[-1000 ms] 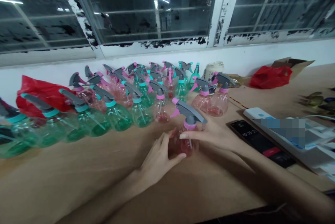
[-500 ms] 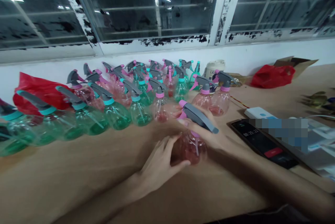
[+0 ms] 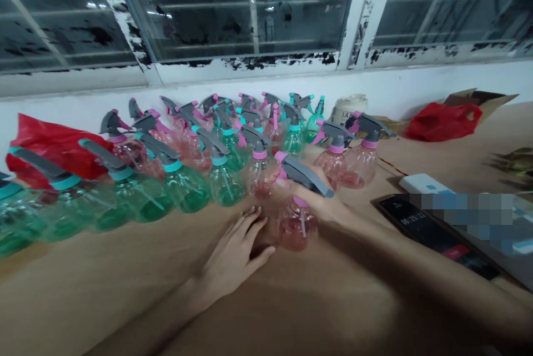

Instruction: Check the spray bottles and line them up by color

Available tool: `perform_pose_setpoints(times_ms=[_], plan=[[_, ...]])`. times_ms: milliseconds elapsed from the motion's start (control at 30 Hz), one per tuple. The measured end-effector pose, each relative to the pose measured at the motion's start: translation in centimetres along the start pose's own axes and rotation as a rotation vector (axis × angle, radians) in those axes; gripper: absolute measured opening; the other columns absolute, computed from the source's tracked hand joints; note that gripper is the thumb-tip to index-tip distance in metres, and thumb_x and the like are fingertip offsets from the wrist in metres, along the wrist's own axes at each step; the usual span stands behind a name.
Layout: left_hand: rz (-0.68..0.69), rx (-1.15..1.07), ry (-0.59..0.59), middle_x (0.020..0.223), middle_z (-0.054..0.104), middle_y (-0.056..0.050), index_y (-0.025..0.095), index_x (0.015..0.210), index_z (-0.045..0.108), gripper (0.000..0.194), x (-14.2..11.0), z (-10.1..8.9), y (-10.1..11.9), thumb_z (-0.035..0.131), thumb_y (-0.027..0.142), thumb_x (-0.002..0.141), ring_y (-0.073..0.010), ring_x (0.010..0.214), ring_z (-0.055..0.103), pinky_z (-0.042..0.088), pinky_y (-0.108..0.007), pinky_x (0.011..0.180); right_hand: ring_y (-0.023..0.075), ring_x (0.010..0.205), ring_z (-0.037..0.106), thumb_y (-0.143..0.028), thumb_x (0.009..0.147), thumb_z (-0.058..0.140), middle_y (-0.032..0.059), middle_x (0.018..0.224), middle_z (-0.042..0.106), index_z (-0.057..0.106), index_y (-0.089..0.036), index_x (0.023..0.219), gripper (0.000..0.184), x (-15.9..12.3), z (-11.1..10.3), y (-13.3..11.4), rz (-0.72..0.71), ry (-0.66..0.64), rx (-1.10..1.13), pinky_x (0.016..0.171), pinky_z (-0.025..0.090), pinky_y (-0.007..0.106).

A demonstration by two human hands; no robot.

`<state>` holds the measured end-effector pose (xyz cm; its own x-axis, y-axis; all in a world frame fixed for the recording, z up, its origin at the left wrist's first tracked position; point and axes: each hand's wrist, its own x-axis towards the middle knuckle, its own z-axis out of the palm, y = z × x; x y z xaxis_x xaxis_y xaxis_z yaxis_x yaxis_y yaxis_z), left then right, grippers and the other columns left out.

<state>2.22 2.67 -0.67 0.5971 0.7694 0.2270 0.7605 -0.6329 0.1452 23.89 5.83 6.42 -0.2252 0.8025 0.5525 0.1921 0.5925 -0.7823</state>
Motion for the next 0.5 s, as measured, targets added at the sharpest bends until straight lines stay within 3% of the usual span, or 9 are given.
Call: perform_pose_setpoints(times_ms=[167,300,500], plan=[[0.02,0.026,-0.01,0.144,0.041,-0.012,0.016,0.135,0.042,0.052,-0.09,0.04,-0.11,0.05,0.043,0.092,-0.0282,0.133,0.036,0.032,-0.047,0.107,0.0131,0.076,0.061,-0.035,0.085,0.057,-0.0002,0.081,0.065,0.063,-0.018,0.09,0.018,0.68,0.43,-0.43,-0.056,-0.05,0.052,0.071,0.047,0.028],[0.032,0.039,0.012,0.144,0.042,-0.011,0.019,0.135,0.043,0.05,-0.12,-0.05,-0.13,0.049,0.043,0.093,-0.0283,0.132,0.038,0.034,-0.047,0.106,0.0101,0.064,0.055,-0.033,0.084,0.06,-0.004,0.071,0.059,0.062,-0.019,0.085,0.015,0.74,0.46,-0.39,-0.084,-0.05,0.033,0.061,0.043,0.024],[0.044,0.03,0.008,0.143,0.043,-0.012,0.018,0.135,0.043,0.049,-0.06,-0.07,-0.07,0.048,0.043,0.093,-0.0291,0.132,0.038,0.034,-0.049,0.106,0.0102,0.064,0.054,-0.037,0.085,0.059,-0.004,0.071,0.057,0.058,-0.019,0.082,0.018,0.53,0.54,-0.59,-0.054,-0.03,-0.014,0.059,0.042,0.024]])
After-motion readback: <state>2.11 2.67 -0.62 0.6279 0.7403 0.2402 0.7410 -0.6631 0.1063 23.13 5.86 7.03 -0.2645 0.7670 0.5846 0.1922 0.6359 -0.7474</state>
